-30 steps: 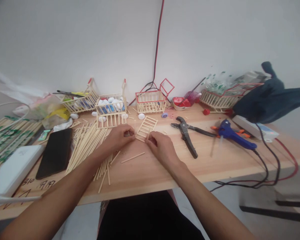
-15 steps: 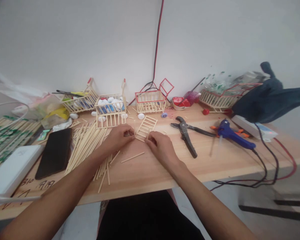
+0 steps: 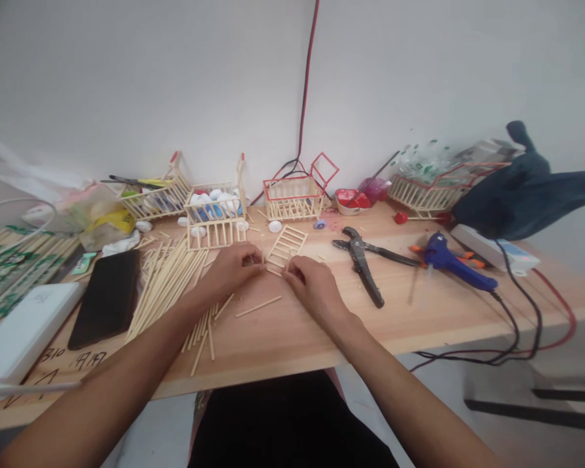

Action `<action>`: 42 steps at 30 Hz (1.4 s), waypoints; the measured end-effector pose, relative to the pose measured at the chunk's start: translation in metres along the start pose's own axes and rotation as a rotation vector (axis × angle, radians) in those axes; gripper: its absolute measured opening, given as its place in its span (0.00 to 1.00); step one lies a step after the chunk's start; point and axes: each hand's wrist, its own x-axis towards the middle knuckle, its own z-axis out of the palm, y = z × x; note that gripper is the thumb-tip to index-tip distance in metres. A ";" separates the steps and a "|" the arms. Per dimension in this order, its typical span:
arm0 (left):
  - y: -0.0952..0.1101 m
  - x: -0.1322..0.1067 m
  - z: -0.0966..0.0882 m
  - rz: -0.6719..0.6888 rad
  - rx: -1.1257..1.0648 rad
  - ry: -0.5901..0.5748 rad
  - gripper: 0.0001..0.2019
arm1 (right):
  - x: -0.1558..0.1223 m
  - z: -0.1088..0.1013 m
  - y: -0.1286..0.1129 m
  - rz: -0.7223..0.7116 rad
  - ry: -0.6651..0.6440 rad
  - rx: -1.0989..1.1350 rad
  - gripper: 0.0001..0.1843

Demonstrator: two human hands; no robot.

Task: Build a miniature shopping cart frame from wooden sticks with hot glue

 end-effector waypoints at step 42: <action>-0.003 0.000 0.007 0.031 0.042 0.029 0.04 | 0.000 0.001 0.000 0.000 0.001 -0.034 0.10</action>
